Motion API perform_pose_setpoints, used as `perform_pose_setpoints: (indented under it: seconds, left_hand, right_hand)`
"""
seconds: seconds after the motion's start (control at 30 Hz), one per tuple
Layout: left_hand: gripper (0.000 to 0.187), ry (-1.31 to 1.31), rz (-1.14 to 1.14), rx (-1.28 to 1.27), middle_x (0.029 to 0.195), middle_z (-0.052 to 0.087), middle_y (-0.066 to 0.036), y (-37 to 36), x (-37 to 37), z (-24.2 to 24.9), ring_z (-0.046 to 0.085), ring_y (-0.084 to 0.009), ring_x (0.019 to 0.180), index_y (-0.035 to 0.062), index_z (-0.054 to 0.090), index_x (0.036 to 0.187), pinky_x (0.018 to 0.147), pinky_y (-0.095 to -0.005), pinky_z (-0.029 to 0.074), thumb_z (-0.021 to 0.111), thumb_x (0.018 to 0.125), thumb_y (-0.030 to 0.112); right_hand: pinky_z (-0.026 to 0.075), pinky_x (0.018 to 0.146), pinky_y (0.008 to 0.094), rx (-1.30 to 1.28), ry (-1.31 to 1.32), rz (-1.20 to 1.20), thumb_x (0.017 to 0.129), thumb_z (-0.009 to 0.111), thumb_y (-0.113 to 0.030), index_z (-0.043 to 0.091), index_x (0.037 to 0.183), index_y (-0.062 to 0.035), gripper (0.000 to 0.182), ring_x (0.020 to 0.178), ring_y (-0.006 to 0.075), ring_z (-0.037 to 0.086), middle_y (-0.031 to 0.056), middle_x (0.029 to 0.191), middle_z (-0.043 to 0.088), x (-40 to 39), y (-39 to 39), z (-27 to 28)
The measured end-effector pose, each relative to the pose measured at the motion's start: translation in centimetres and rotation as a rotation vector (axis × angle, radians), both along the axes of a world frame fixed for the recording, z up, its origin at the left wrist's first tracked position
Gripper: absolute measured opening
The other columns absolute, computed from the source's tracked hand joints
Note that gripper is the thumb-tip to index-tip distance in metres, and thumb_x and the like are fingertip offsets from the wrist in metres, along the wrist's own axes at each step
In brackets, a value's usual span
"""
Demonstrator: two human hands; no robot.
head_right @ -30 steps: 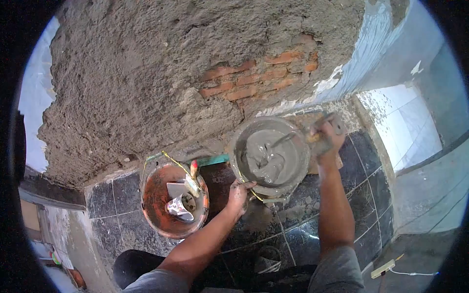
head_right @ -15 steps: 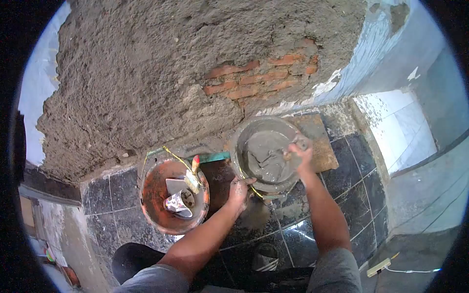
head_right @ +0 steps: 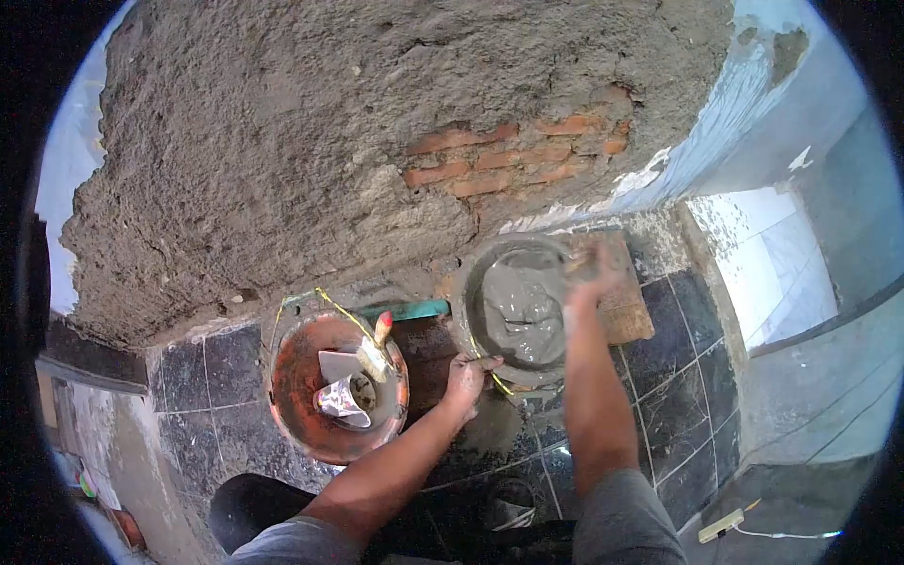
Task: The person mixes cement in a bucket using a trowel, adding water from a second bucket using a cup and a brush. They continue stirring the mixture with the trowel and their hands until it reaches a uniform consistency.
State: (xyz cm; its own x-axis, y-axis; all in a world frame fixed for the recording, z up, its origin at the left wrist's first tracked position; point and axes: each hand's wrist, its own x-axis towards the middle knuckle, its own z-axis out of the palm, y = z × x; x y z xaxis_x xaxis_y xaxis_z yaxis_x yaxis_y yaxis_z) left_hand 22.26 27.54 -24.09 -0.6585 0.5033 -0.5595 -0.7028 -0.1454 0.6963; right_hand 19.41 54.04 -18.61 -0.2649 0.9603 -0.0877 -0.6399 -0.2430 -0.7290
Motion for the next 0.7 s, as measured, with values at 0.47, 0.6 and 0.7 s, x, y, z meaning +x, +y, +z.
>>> perform_pose_setpoints:
  seconds: [0.47,0.6,0.7]
  left_hand:
    - [0.012,-0.084,0.112,0.148,0.084,0.067,-0.010,1.3,1.0,-3.1,0.066,-0.0228,0.073,0.0025,0.063,0.088,0.066,-0.0363,0.053,0.067,0.078,-0.004]
    - [0.015,0.014,0.151,0.155,0.085,0.067,-0.009,1.8,1.6,-4.5,0.066,-0.0224,0.074,0.0030,0.062,0.090,0.069,-0.0365,0.054,0.067,0.077,-0.004]
    - [0.015,-0.030,0.123,0.152,0.086,0.068,-0.008,2.6,1.5,-5.7,0.066,-0.0217,0.076,0.0028,0.062,0.090,0.071,-0.0363,0.053,0.067,0.077,-0.003]
  right_hand:
    - [0.054,0.059,0.0337,0.526,-0.406,0.326,0.082,0.064,0.001,0.066,0.102,0.0006,0.020,0.066,0.0157,0.060,0.0031,0.080,0.057,4.5,-5.4,-1.8]
    - [0.053,0.055,0.0339,0.893,-0.592,0.317,0.079,0.062,0.000,0.061,0.089,-0.0024,0.010,0.061,0.0181,0.059,0.0064,0.079,0.057,4.9,-3.6,3.8]
    - [0.052,0.055,0.0356,0.613,-0.406,0.306,0.077,0.057,-0.005,0.055,0.084,-0.0051,0.008,0.057,0.0214,0.057,0.0095,0.075,0.056,6.1,-3.6,11.0]
